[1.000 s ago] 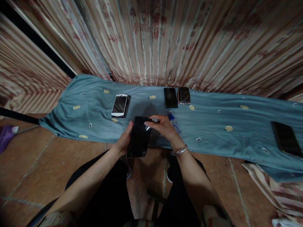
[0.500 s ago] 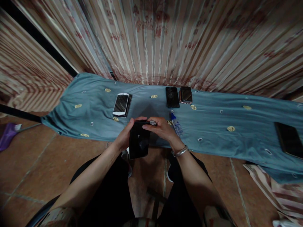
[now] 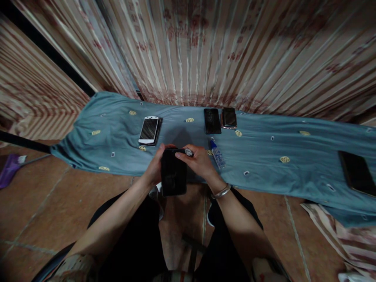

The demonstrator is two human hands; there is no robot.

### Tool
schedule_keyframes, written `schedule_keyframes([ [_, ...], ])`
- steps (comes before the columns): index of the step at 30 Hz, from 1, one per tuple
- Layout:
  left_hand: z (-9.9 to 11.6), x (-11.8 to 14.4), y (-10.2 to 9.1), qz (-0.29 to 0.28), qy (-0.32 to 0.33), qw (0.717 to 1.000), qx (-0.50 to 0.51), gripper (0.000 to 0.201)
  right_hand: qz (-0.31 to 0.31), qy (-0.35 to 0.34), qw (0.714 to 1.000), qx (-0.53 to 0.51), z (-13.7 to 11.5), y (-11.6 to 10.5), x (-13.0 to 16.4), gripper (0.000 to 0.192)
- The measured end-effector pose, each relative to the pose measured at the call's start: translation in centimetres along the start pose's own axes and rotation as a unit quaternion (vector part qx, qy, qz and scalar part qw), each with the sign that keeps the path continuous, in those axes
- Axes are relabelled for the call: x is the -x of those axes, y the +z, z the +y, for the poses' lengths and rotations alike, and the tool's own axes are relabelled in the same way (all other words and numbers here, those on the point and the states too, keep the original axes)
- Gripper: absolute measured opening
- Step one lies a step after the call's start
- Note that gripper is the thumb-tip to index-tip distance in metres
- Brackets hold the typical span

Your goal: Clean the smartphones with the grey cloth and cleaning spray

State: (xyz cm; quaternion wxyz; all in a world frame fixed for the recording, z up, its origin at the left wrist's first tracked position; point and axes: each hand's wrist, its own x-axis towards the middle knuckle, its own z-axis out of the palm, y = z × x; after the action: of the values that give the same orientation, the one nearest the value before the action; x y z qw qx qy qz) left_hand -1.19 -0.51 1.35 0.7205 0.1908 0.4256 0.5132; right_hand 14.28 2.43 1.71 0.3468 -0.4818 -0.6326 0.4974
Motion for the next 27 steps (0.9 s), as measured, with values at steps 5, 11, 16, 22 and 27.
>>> schedule_keyframes([
  [5,0.6,-0.4,-0.3,-0.055,0.047,0.997,-0.039,0.039,-0.027,0.012,0.999,-0.028,-0.1,-0.5,0.3,0.033],
  [11,1.4,-0.3,-0.2,-0.073,0.113,0.986,-0.101,0.028,-0.044,0.042,0.991,-0.115,0.1,-0.9,1.0,0.037],
  [16,1.3,-0.4,0.3,-0.058,0.049,0.996,-0.049,0.020,-0.031,0.081,0.981,-0.176,-0.4,-1.1,1.2,0.038],
  [22,0.4,-1.2,0.9,-0.002,0.010,1.000,-0.002,0.023,-0.008,0.116,0.971,-0.209,-0.1,-0.4,0.9,0.039],
  [27,1.8,-1.9,0.6,0.012,0.069,0.994,0.080,0.036,0.147,0.142,0.947,-0.248,0.5,-2.4,0.0,0.047],
])
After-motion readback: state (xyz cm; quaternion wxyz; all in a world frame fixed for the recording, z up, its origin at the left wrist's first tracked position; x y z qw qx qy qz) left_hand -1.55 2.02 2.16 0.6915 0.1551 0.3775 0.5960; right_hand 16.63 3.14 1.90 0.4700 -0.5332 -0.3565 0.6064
